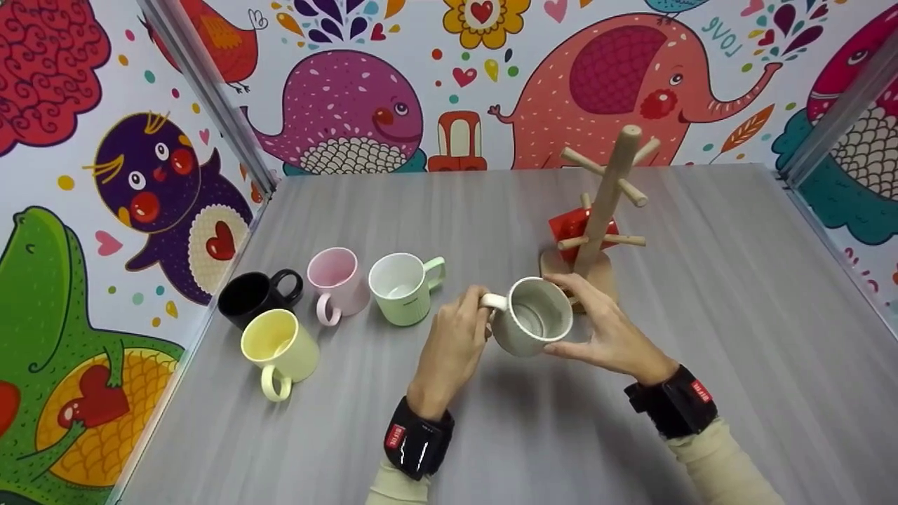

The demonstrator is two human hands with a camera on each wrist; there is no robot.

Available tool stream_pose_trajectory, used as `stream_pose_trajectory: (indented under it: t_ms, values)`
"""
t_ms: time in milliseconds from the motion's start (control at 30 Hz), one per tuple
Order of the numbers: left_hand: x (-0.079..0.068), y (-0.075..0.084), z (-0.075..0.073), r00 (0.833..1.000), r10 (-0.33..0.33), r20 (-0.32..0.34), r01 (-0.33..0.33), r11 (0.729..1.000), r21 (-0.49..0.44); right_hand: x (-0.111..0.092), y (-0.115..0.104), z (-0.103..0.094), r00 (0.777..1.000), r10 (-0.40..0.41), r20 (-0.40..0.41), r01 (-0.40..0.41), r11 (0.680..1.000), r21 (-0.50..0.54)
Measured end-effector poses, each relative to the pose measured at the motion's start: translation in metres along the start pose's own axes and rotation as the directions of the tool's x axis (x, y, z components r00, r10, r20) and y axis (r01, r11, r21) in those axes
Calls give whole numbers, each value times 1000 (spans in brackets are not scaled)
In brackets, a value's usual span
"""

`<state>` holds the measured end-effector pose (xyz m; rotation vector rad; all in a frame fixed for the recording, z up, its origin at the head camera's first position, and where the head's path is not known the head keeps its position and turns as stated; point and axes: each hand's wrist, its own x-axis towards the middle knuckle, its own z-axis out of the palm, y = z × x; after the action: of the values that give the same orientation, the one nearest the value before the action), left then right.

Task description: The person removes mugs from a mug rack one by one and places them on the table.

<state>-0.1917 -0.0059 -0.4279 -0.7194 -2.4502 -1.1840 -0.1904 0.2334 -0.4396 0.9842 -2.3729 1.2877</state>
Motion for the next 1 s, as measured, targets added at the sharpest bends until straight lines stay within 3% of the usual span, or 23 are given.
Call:
stream_pose_trajectory:
  t_ms: [333, 733, 1000]
  values:
    - [-2, -5, -9, 999, -37, -30, 36, 998, -47, -9, 8, -12, 987, 153, -39, -153, 988, -11]
    - [-2, -8, -16, 995, -88, -55, 81, 991, -106, -13, 16, -25, 968, 233, -97, -236, 971, -25]
    - [-5, -9, -22, 989, -120, -81, 110, 987, -121, -15, 23, -30, 962, 239, -129, -244, 969, -24]
